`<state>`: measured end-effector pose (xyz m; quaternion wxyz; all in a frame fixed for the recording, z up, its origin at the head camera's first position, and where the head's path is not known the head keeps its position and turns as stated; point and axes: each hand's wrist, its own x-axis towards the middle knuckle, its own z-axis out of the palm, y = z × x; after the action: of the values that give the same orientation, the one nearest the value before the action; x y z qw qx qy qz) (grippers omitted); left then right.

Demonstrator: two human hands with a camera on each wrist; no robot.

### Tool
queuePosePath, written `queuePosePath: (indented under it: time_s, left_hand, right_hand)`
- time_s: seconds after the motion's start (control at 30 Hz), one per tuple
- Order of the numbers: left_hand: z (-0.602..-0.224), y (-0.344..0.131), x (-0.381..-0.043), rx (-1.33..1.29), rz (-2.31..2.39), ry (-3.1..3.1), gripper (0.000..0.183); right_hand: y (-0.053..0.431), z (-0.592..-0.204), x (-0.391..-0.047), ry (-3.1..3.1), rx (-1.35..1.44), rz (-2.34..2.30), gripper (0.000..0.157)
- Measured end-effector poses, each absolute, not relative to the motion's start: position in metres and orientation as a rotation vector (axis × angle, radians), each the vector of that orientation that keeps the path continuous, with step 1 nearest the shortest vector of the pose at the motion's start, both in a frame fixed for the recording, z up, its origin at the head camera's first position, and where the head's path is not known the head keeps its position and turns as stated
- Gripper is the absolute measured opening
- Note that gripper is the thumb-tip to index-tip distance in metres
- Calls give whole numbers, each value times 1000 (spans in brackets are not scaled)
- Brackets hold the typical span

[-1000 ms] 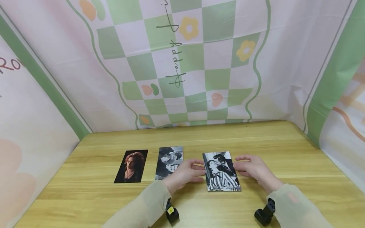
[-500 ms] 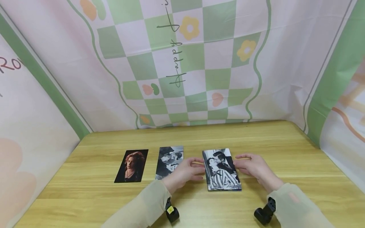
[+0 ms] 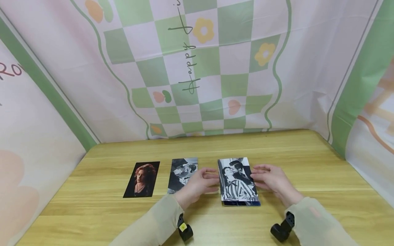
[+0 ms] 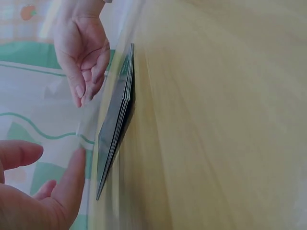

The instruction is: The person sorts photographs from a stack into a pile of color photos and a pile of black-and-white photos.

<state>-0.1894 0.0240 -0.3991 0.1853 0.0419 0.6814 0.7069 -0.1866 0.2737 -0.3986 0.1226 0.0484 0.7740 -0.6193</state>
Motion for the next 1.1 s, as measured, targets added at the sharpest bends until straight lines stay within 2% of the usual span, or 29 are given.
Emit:
queuePosePath:
  time_s: [0.2,0.5,0.83,1.1]
  left_hand:
    - [-401,17,-192,85,2034,1874,44]
    - [-399,4,-198,9,2019,1932,38]
    - [-402,-23,-202,-10,1931,2027,36]
    - [-404,-45,-202,44,1933,2006,43]
  right_hand:
    - [265,-400,-188,2234,140,-1813,61]
    - [248,-399,-189,2172,107,-1829,57]
    - [220,-400,-192,2110,44,-1863,60]
    - [199,-399,-194,2142,64,-1833,63]
